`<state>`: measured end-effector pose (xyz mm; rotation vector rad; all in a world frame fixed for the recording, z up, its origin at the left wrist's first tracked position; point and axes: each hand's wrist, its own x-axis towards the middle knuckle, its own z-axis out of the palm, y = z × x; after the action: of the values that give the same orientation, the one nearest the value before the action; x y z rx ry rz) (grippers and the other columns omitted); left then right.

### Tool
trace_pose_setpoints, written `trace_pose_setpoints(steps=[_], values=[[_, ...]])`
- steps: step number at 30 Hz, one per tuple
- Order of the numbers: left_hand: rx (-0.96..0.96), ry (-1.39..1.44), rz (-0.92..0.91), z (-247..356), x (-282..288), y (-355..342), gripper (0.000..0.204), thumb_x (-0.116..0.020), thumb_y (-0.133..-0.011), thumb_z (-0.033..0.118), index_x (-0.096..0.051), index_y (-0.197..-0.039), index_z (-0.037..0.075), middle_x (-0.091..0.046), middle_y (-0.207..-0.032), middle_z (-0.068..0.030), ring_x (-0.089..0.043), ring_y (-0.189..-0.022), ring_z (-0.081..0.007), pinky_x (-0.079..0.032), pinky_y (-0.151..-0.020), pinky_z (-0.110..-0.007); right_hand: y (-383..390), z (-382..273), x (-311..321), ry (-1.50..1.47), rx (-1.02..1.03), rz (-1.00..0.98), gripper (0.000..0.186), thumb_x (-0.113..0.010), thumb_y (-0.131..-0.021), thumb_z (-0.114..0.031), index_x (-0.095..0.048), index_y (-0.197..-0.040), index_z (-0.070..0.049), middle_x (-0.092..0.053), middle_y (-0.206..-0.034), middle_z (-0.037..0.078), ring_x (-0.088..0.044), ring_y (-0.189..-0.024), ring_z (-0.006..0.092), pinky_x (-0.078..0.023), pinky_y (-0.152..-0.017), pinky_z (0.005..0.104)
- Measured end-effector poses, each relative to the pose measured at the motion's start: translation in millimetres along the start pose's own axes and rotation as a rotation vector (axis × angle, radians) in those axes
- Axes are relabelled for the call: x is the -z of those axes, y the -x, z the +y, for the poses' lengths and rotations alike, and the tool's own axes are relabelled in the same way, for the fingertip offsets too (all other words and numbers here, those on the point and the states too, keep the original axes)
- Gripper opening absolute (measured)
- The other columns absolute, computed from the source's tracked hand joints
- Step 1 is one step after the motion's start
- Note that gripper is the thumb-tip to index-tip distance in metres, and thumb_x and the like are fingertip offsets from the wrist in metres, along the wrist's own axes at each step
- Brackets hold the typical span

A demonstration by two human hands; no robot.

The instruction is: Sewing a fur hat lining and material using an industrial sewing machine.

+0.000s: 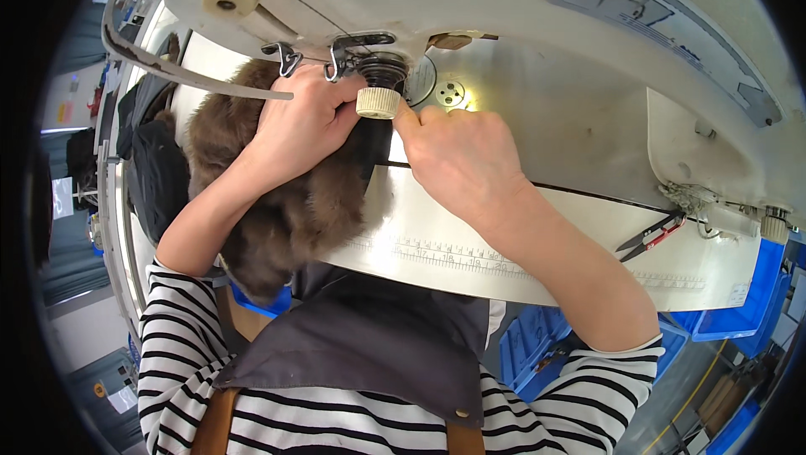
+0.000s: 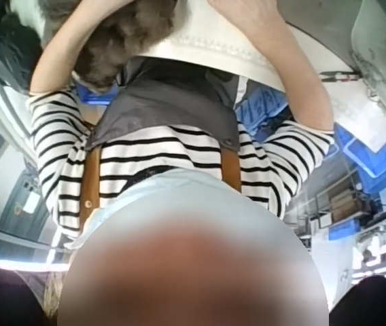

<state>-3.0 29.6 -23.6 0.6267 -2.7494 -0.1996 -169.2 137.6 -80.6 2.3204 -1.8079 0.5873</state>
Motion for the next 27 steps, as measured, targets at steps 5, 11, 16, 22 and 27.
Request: trace_pose_setpoints(steps=[5, 11, 16, 22, 27], values=[[0.051, 0.019, 0.029, 4, -3, -1, 0.010, -0.068, -0.080, 0.007, -0.074, -0.087, 0.004, -0.070, -0.083, -0.0126, -0.065, -0.085, -0.0324, -0.049, -0.085, -0.040, 1, -1, -1, 0.002, -0.031, 0.008, 0.023, -0.062, -0.079, -0.012, -0.068, -0.100, -0.006, -0.061, -0.062, 0.003, -0.064, -0.052, 0.0178, -0.049, -0.045, 0.0314], [0.042, 0.006, 0.032, 1, -6, -5, 0.010, -0.069, -0.079, 0.008, -0.073, -0.086, 0.003, -0.069, -0.082, -0.0150, -0.064, -0.083, -0.0343, -0.050, -0.084, -0.041, -2, 0, 0, 0.020, -0.066, 0.009, 0.018, -0.063, -0.077, -0.012, -0.069, -0.092, -0.005, -0.061, -0.061, 0.004, -0.064, -0.053, 0.0186, -0.049, -0.045, 0.0321], [0.023, -0.002, 0.062, -2, -10, -8, 0.008, -0.065, -0.076, 0.007, -0.072, -0.078, 0.004, -0.068, -0.078, -0.0133, -0.065, -0.079, -0.0322, -0.050, -0.081, -0.040, -4, 6, -5, 0.106, -0.045, -0.015, 0.031, -0.064, -0.085, -0.016, -0.069, -0.116, -0.017, -0.055, -0.054, 0.005, -0.055, -0.041, 0.0218, -0.044, -0.040, 0.0374], [-0.060, -0.117, 0.068, -2, -36, -12, 0.013, -0.061, -0.069, 0.016, -0.071, -0.065, 0.008, -0.066, -0.071, -0.0105, -0.066, -0.072, -0.0253, -0.049, -0.077, -0.038, 7, 14, -5, 0.096, -0.081, 0.023, 0.031, -0.063, -0.087, -0.018, -0.069, -0.117, -0.015, -0.060, -0.061, 0.007, -0.059, -0.047, 0.0251, -0.046, -0.044, 0.0382], [-0.001, -0.144, 0.117, 6, -46, -7, 0.012, -0.060, -0.071, 0.014, -0.070, -0.071, 0.007, -0.065, -0.081, -0.0098, -0.065, -0.080, -0.0220, -0.046, -0.087, -0.035, 5, 13, -4, -0.006, -0.020, 0.101, 0.027, -0.061, -0.090, -0.020, -0.069, -0.115, -0.012, -0.063, -0.064, 0.007, -0.060, -0.049, 0.0259, -0.047, -0.045, 0.0379]])
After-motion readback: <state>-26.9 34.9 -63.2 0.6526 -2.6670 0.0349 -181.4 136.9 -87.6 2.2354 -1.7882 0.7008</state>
